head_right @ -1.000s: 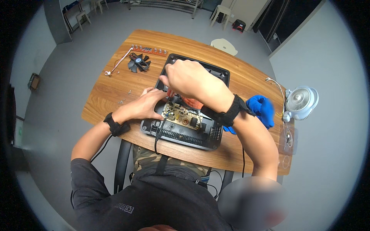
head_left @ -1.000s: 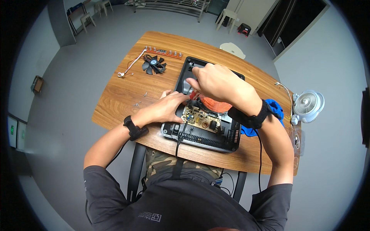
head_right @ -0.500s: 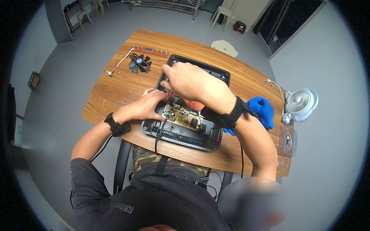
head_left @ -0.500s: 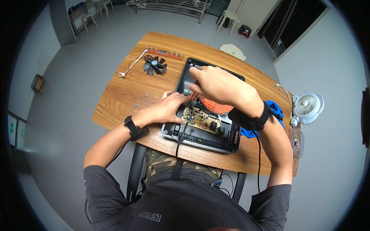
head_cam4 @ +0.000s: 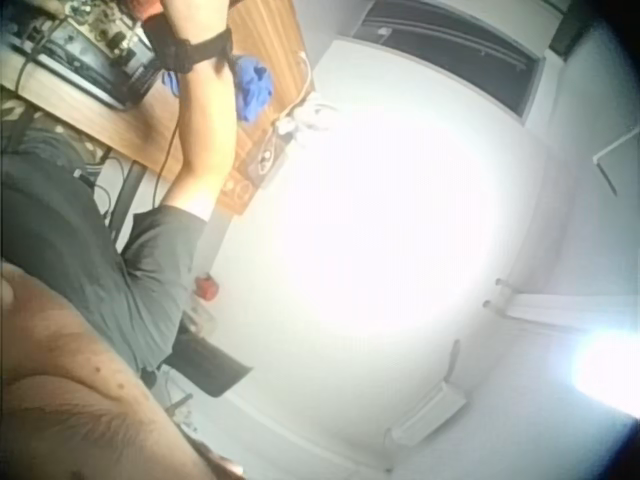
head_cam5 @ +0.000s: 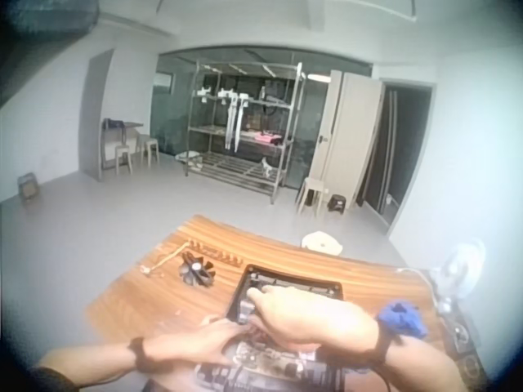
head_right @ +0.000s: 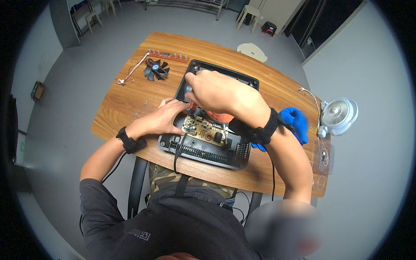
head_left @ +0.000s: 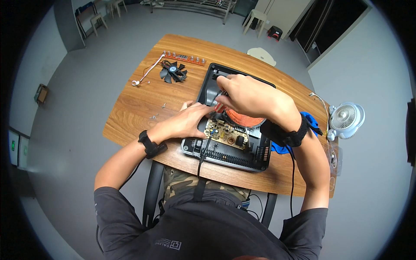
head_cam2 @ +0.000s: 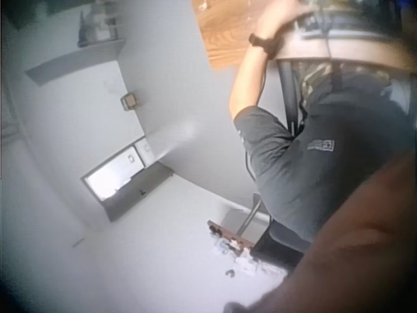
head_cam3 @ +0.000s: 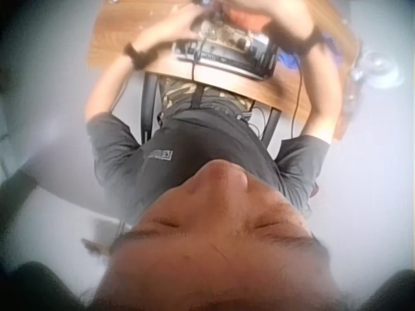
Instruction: The person wipes the bottom of a black electronic device with a blue cloth, then opens it to reveal internal components. They place a copper-colored circular part and a small circuit board inside, then use a screwdriver to secure them with screws.
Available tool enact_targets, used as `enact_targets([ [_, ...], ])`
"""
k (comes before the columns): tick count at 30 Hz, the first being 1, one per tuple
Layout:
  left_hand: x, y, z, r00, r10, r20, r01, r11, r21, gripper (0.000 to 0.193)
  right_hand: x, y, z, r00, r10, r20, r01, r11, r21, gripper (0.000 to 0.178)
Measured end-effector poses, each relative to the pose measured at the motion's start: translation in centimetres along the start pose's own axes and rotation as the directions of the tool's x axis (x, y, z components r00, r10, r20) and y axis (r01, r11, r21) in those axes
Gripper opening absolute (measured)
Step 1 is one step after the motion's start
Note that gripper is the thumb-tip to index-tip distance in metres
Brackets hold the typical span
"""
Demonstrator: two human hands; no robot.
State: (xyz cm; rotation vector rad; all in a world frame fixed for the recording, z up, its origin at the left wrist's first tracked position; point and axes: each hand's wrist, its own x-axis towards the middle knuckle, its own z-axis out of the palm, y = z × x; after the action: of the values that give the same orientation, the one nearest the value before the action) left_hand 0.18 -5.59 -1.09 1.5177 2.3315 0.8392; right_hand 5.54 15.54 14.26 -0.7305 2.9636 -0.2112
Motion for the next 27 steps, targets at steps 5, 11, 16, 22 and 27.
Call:
enact_targets([
  [5,0.0,0.5,-0.5,0.999,-0.017,0.029,0.017,1.0,0.012,0.088,0.3,-0.7,0.1,0.996,0.085,0.016,-0.084,0.996,-0.032,0.037],
  [11,-0.1,0.1,-0.2,1.0,-0.009,0.007,0.009,1.0,0.019,0.087,-0.4,-0.9,0.2,0.997,0.063,-0.045,-0.065,0.997,-0.031,0.035],
  [16,-0.1,0.1,0.0,1.0,-0.026,0.009,0.026,1.0,-0.002,0.086,-0.4,-0.7,-1.1,0.995,-0.037,0.097,0.033,0.998,0.045,0.036],
  [22,0.2,0.2,-0.4,0.997,-0.058,0.058,0.059,0.998,-0.016,0.082,0.9,-1.4,-0.6,0.995,0.07,0.072,-0.069,0.998,-0.013,0.041],
  [27,-0.1,-0.1,-0.1,0.999,-0.037,0.033,0.036,0.999,0.018,0.083,0.6,-1.2,-0.4,0.991,0.111,0.079,-0.111,0.994,-0.002,0.046],
])
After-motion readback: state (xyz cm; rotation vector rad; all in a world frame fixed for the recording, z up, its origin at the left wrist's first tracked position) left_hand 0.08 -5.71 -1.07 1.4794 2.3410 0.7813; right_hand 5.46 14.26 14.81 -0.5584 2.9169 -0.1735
